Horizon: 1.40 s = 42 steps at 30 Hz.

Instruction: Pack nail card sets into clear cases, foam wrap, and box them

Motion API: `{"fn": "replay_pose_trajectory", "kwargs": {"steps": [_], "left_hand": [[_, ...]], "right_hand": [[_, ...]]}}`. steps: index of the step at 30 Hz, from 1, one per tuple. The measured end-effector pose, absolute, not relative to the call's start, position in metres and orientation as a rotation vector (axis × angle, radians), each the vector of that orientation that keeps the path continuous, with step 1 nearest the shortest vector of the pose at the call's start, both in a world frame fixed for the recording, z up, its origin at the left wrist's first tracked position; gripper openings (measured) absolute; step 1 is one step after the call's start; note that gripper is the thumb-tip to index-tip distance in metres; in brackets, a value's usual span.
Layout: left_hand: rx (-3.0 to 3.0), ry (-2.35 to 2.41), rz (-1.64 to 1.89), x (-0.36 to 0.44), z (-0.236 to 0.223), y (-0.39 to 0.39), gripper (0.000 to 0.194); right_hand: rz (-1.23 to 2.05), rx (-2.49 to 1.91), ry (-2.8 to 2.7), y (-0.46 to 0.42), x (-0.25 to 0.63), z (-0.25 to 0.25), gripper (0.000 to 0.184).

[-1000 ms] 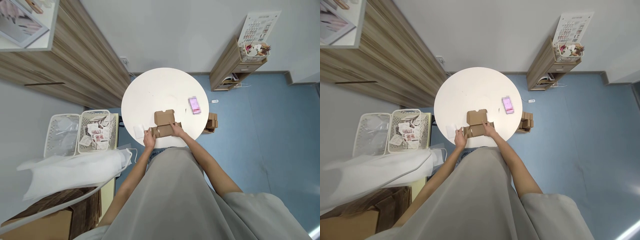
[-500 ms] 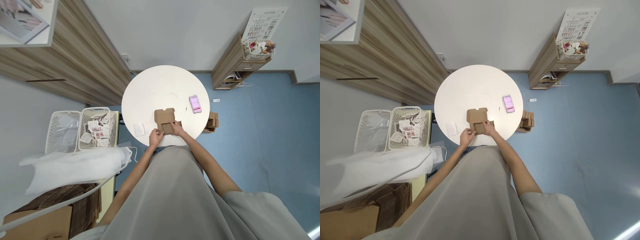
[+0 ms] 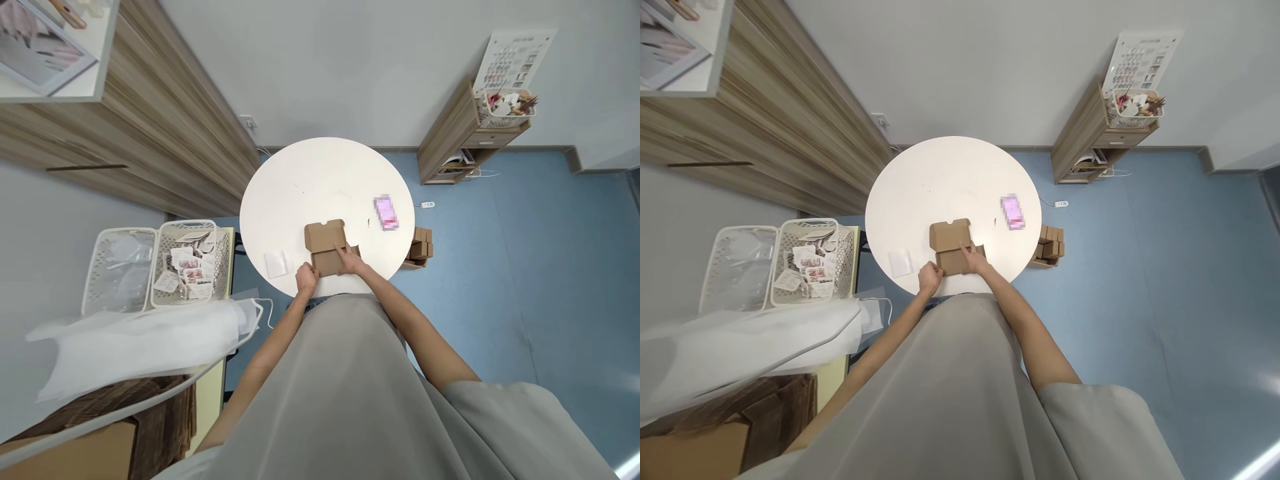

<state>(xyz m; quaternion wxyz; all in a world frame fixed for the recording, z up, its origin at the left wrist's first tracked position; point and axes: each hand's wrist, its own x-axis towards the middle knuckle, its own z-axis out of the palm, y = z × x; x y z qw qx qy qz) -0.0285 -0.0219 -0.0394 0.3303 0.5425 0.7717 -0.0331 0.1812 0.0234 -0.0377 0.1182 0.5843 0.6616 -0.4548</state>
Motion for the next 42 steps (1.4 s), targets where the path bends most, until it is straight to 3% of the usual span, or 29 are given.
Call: {"fn": "replay_pose_trajectory", "kwargs": {"steps": [4, 9, 16, 24, 29, 42], "left_hand": [[1.436, 2.037, -0.16, -0.02, -0.034, -0.016, 0.013], [1.431, 2.055, -0.172, -0.013, -0.031, -0.013, 0.017], [1.381, 2.041, -0.135, -0.012, -0.028, -0.014, 0.025], [1.379, 2.039, -0.057, -0.013, -0.038, -0.014, 0.029], [1.386, 2.047, -0.06, -0.014, -0.042, -0.015, 0.032], [1.394, 2.038, -0.106, -0.013, -0.033, -0.014, 0.024]], "right_hand": [[-1.256, 1.754, 1.994, 0.02, 0.186, -0.026, 0.124], [-0.933, 2.15, 2.077, 0.014, 0.213, -0.01, 0.06], [-0.958, 2.09, 1.696, 0.005, 0.235, -0.016, 0.022], [-1.027, 2.014, 1.886, 0.003, 0.215, 0.002, 0.023], [-1.056, 2.023, 1.885, 0.012, 0.195, 0.006, 0.039], [-0.795, 1.94, 1.803, 0.024, 0.178, 0.003, 0.034]]}}
